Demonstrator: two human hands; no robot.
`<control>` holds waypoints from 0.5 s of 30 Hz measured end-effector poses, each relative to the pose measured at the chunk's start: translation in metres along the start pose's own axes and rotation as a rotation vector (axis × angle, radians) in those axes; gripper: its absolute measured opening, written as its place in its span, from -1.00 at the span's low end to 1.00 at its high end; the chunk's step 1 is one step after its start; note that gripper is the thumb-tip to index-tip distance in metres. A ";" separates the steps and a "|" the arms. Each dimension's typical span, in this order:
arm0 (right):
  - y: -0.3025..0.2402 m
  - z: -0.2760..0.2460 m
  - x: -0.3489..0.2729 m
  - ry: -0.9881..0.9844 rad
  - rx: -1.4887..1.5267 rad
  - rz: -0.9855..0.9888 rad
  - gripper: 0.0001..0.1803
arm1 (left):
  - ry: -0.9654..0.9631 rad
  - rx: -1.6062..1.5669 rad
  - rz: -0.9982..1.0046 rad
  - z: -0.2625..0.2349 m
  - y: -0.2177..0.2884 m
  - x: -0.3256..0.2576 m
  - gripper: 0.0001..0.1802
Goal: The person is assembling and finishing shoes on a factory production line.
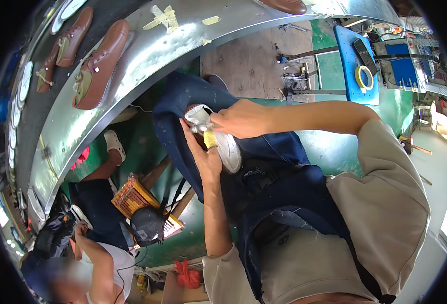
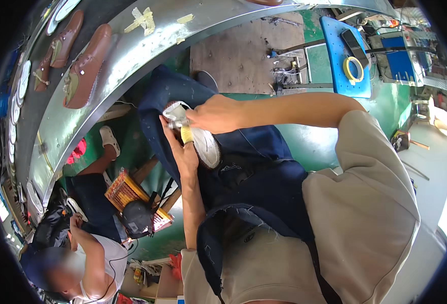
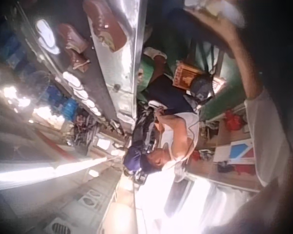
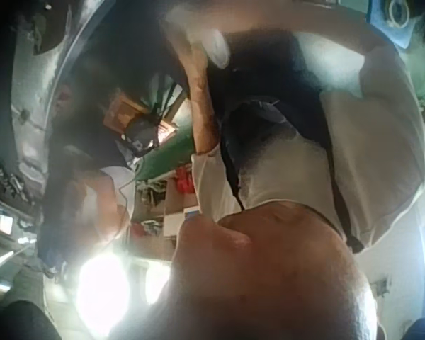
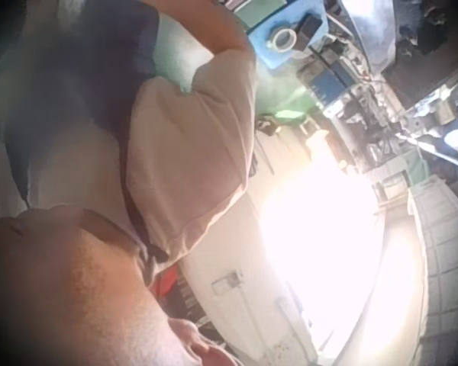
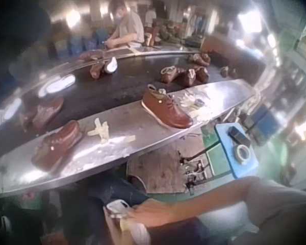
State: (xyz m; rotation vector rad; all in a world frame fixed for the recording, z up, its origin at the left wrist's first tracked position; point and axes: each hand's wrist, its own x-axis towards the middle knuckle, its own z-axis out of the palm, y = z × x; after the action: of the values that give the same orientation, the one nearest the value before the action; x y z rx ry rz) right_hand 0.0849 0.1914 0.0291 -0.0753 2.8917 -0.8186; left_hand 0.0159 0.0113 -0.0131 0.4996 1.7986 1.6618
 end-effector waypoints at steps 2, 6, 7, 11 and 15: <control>-0.007 -0.011 0.008 -0.078 -0.024 0.037 -0.62 | 0.015 0.150 0.090 -0.005 -0.006 0.000 -0.09; -0.003 -0.032 -0.003 -0.034 -0.073 0.078 -0.68 | -0.036 -0.001 0.049 0.009 -0.007 0.009 -0.03; 0.004 -0.036 -0.008 -0.128 -0.110 0.095 -0.70 | -0.048 0.068 0.049 0.014 0.003 0.008 -0.01; -0.001 -0.029 0.015 -0.069 0.192 0.143 -0.59 | 0.023 0.029 0.122 -0.002 -0.022 0.000 0.12; 0.012 0.017 0.000 0.192 0.300 0.350 -0.58 | 0.187 -0.406 -0.200 -0.021 -0.066 -0.015 -0.11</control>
State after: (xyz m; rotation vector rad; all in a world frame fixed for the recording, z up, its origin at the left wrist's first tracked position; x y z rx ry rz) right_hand 0.0868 0.1925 0.0085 0.5494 2.7837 -1.2260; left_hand 0.0215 -0.0229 -0.0751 -0.0148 1.5165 1.9114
